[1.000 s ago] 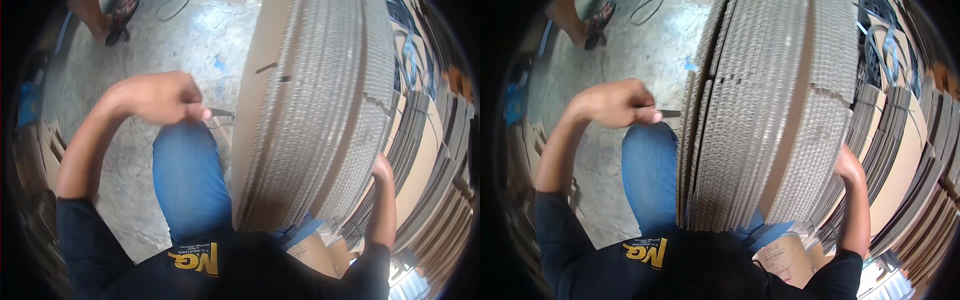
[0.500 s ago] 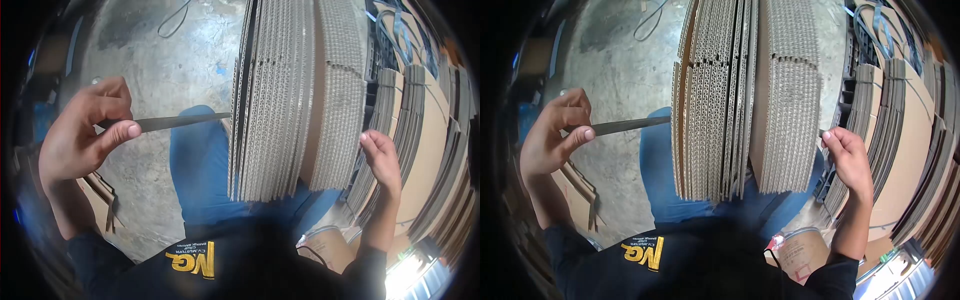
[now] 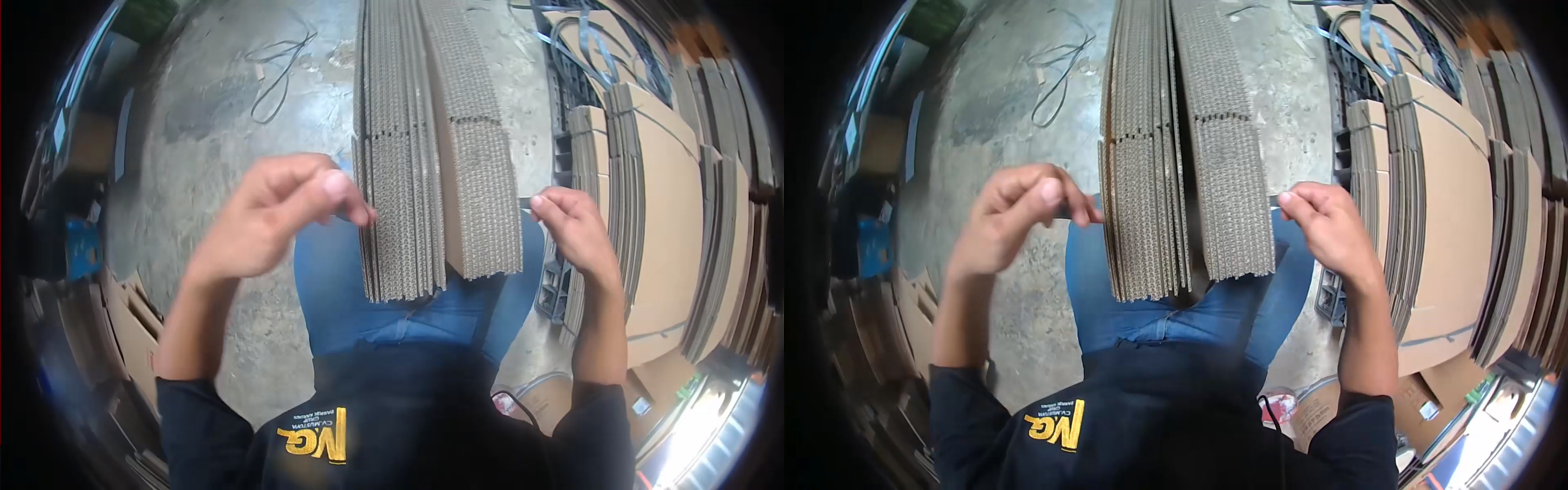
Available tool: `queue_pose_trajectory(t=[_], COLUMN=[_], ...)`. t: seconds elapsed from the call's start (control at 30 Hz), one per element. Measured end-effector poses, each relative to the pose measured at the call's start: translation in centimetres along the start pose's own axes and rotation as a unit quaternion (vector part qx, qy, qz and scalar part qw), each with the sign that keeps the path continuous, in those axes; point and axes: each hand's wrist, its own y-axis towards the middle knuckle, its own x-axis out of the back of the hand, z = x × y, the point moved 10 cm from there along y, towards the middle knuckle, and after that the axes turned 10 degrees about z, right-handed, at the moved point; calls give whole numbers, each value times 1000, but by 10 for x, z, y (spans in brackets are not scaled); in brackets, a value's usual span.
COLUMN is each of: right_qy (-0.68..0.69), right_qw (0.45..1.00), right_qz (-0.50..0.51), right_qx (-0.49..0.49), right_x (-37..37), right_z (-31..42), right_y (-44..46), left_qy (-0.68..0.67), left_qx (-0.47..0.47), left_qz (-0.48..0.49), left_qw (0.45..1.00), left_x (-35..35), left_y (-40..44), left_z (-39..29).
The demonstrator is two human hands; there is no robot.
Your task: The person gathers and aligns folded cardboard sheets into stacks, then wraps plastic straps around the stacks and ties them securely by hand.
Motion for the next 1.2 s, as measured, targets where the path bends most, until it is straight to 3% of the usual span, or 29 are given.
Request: queue_pose_trajectory(t=[0.1,0.2,0.33,0.4,0.5,0.8,1.0,1.2], right_qy=[-42,53,1,19,26,230,260,276], right_qw=[999,999,987,990,992,972,963,954], right_qz=[-6,7,-37,-44,-52,-14,-14,-45], right_qx=[34,9,159,130,114,38,63,107], right_x=[-10,-12,-18,-17,-17,-48,-48,-53], right_z=[25,34,70,72,74,55,44,44], right_y=[-4,-10,-11,-10,-13,-7,-10,-10], left_qy=[-64,-97,-92,-21,-53,-69,-125,-75], left_qx=[-8,-11,13,9,16,24,63,94], left_qz=[-33,-36,-11,-22,-8,-21,-22,2], left_qw=[997,995,996,999,998,997,990,993], left_x=[-26,-36,-47,-48,-61,-91,-87,-91], left_y=[23,42,54,59,59,77,84,89], left_z=[3,4,9,8,10,36,40,41])
